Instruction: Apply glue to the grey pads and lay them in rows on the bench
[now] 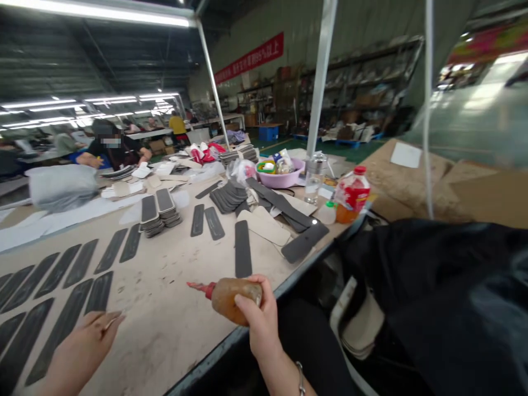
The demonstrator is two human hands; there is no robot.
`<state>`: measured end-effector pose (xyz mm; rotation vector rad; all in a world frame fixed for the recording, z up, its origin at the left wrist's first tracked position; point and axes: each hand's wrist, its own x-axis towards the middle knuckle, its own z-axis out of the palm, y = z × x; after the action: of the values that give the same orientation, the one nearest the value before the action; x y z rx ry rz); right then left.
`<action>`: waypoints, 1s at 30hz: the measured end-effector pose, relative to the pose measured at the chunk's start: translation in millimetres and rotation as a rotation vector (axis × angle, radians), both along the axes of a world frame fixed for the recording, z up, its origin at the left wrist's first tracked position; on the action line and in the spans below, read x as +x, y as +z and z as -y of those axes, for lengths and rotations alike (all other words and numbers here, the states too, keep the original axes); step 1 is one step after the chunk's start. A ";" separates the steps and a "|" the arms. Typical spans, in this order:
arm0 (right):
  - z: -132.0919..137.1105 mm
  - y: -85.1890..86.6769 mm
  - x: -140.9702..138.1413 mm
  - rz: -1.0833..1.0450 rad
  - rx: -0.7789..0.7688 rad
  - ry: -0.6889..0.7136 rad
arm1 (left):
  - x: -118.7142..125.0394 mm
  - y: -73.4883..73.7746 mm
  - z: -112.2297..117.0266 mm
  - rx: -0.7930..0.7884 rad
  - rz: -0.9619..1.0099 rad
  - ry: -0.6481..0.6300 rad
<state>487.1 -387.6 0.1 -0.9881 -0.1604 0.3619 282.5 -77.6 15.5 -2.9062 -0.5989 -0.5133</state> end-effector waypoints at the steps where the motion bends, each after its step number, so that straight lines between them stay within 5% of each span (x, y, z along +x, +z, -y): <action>1: 0.1 1.9 0.8 -0.005 0.029 -0.018 | 18.4 -4.1 12.3 -0.030 0.023 -0.045; 7: 8.1 14.3 12.7 -0.110 0.109 -0.185 | 156.3 -22.6 121.0 -0.424 -0.079 -0.288; 12: 17.9 17.8 28.6 -0.228 0.098 -0.268 | 225.1 -33.4 154.1 -0.437 -0.135 -0.432; 17: 20.1 17.0 31.2 -0.218 0.071 -0.228 | 239.4 -39.5 157.1 -0.394 -0.184 -0.430; 30: 13.6 15.5 30.1 -0.308 0.149 -0.272 | 220.1 -44.8 141.2 -0.363 -0.190 -0.518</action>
<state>517.2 -401.2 15.6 -0.7835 0.2224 0.2447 502.6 -218.7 -29.3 -3.4050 0.1134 -0.1793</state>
